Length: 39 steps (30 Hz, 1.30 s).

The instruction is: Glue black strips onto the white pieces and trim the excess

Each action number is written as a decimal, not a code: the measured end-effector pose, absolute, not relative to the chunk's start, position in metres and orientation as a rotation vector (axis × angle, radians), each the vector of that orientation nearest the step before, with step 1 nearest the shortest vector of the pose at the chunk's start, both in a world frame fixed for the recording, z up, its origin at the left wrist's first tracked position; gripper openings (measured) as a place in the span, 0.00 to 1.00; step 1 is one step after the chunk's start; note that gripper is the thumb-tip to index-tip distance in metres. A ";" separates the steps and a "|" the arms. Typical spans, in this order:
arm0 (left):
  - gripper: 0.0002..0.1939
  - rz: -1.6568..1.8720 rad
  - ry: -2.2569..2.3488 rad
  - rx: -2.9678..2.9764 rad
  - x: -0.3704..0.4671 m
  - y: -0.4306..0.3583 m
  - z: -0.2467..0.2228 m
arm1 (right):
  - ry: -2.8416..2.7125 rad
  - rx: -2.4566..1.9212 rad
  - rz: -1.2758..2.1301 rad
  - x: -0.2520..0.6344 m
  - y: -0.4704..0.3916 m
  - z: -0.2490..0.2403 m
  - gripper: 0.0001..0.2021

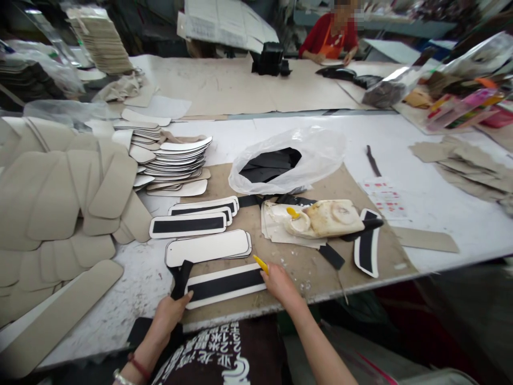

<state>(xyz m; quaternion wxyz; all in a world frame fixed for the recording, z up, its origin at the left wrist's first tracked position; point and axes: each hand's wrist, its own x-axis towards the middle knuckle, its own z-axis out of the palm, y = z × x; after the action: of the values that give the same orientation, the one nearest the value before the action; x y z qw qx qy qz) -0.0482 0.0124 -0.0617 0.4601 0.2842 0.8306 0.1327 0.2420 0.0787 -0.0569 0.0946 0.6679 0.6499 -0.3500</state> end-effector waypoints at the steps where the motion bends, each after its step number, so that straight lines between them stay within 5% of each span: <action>1: 0.16 0.315 2.040 0.715 -0.049 0.012 -0.062 | 1.927 1.985 -1.037 0.242 0.079 -0.056 0.11; 21: 0.22 0.213 1.992 0.935 -0.052 0.019 -0.061 | 1.846 2.302 -0.959 0.264 0.072 -0.036 0.13; 27: 0.15 0.360 1.964 0.809 -0.054 0.013 -0.062 | 1.754 2.328 -1.403 0.240 0.056 -0.045 0.16; 39: 0.25 0.766 1.487 0.346 -0.083 -0.003 -0.023 | 1.314 2.389 -2.330 0.223 0.043 -0.012 0.21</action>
<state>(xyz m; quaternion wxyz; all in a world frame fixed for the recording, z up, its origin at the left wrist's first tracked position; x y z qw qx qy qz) -0.0829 -0.0026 -0.0233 0.6569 0.1527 0.6563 0.3381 0.2234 0.0433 -0.0117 -0.2207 0.6497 0.3573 -0.6336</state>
